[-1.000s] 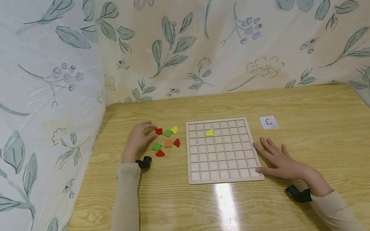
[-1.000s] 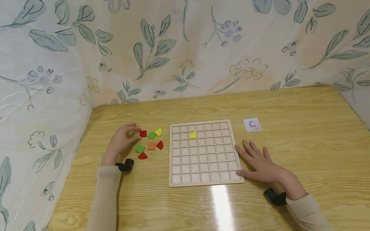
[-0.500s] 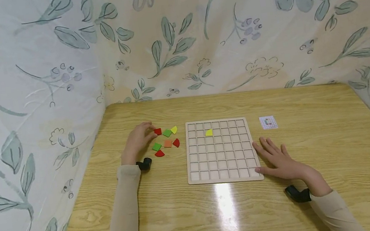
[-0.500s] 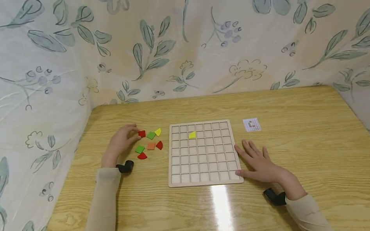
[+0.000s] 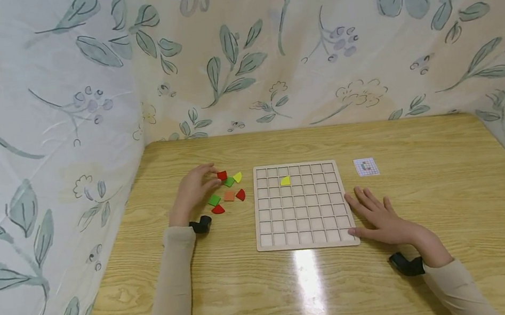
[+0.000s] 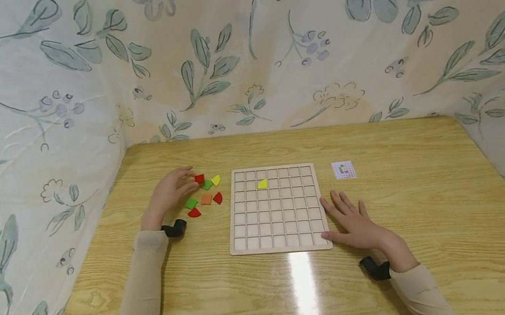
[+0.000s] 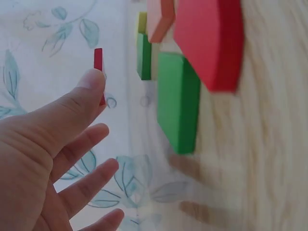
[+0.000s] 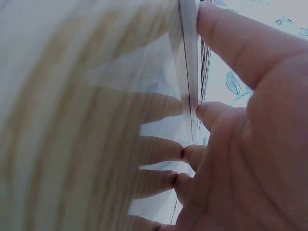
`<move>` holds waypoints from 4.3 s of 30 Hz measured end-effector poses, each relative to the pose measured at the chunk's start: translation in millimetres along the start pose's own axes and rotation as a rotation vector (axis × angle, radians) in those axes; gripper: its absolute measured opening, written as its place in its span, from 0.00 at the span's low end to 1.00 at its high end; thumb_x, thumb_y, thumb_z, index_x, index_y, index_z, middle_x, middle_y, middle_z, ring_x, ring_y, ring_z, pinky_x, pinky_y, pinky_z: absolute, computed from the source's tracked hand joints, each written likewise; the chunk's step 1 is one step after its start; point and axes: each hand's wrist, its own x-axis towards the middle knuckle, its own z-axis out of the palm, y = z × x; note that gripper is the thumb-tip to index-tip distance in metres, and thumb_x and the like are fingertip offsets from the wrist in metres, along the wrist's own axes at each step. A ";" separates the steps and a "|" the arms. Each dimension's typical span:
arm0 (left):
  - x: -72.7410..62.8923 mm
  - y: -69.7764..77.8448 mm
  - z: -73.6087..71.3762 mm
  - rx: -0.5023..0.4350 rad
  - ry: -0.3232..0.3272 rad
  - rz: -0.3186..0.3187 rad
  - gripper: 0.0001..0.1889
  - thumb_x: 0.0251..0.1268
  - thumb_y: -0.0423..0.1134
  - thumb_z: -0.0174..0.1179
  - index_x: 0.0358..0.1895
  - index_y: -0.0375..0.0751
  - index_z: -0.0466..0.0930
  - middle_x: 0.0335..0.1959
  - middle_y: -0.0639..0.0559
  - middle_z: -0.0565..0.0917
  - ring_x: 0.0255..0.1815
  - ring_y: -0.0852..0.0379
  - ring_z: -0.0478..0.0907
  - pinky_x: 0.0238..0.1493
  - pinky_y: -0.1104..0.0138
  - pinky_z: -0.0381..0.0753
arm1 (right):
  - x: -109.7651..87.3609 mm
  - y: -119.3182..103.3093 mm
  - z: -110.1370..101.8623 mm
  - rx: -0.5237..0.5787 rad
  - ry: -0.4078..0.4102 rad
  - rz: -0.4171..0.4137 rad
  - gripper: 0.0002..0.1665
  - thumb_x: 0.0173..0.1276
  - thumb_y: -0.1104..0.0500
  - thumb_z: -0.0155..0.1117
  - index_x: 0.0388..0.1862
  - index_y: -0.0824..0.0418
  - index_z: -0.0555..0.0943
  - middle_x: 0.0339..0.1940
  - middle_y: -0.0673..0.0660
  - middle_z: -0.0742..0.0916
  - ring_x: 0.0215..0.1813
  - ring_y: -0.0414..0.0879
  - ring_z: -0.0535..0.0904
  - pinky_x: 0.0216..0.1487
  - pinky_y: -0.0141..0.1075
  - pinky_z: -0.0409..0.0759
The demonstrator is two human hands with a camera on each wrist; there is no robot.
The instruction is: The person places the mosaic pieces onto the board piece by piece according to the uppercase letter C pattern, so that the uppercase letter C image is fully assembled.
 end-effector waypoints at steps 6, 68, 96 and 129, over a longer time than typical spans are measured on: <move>3.3 13.2 3.2 -0.007 0.009 -0.003 0.16 0.62 0.45 0.60 0.51 0.44 0.79 0.65 0.47 0.70 0.68 0.45 0.63 0.67 0.51 0.60 | -0.4 -1.5 -0.4 -0.001 -0.005 0.006 0.49 0.65 0.45 0.58 0.75 0.60 0.46 0.74 0.70 0.43 0.73 0.68 0.31 0.61 0.69 0.24; 51.9 115.7 86.8 0.166 -0.175 0.239 0.13 0.62 0.52 0.57 0.47 0.54 0.79 0.53 0.59 0.79 0.53 0.60 0.75 0.61 0.59 0.67 | -2.3 1.3 4.7 0.004 0.011 -0.004 0.48 0.65 0.46 0.58 0.75 0.58 0.45 0.74 0.70 0.43 0.73 0.67 0.31 0.61 0.69 0.24; 58.7 127.9 93.6 0.170 -0.204 0.169 0.15 0.55 0.55 0.63 0.44 0.57 0.84 0.60 0.57 0.75 0.62 0.55 0.70 0.62 0.58 0.69 | -0.1 0.8 3.6 -0.014 0.012 -0.004 0.48 0.65 0.45 0.58 0.75 0.57 0.46 0.74 0.70 0.44 0.73 0.67 0.32 0.61 0.70 0.26; 55.0 126.2 94.2 0.135 -0.209 0.129 0.17 0.55 0.54 0.64 0.48 0.58 0.83 0.64 0.57 0.71 0.65 0.53 0.67 0.63 0.56 0.67 | 1.9 3.7 5.5 -0.012 0.010 -0.009 0.48 0.65 0.45 0.58 0.75 0.57 0.45 0.74 0.69 0.43 0.73 0.66 0.31 0.61 0.70 0.25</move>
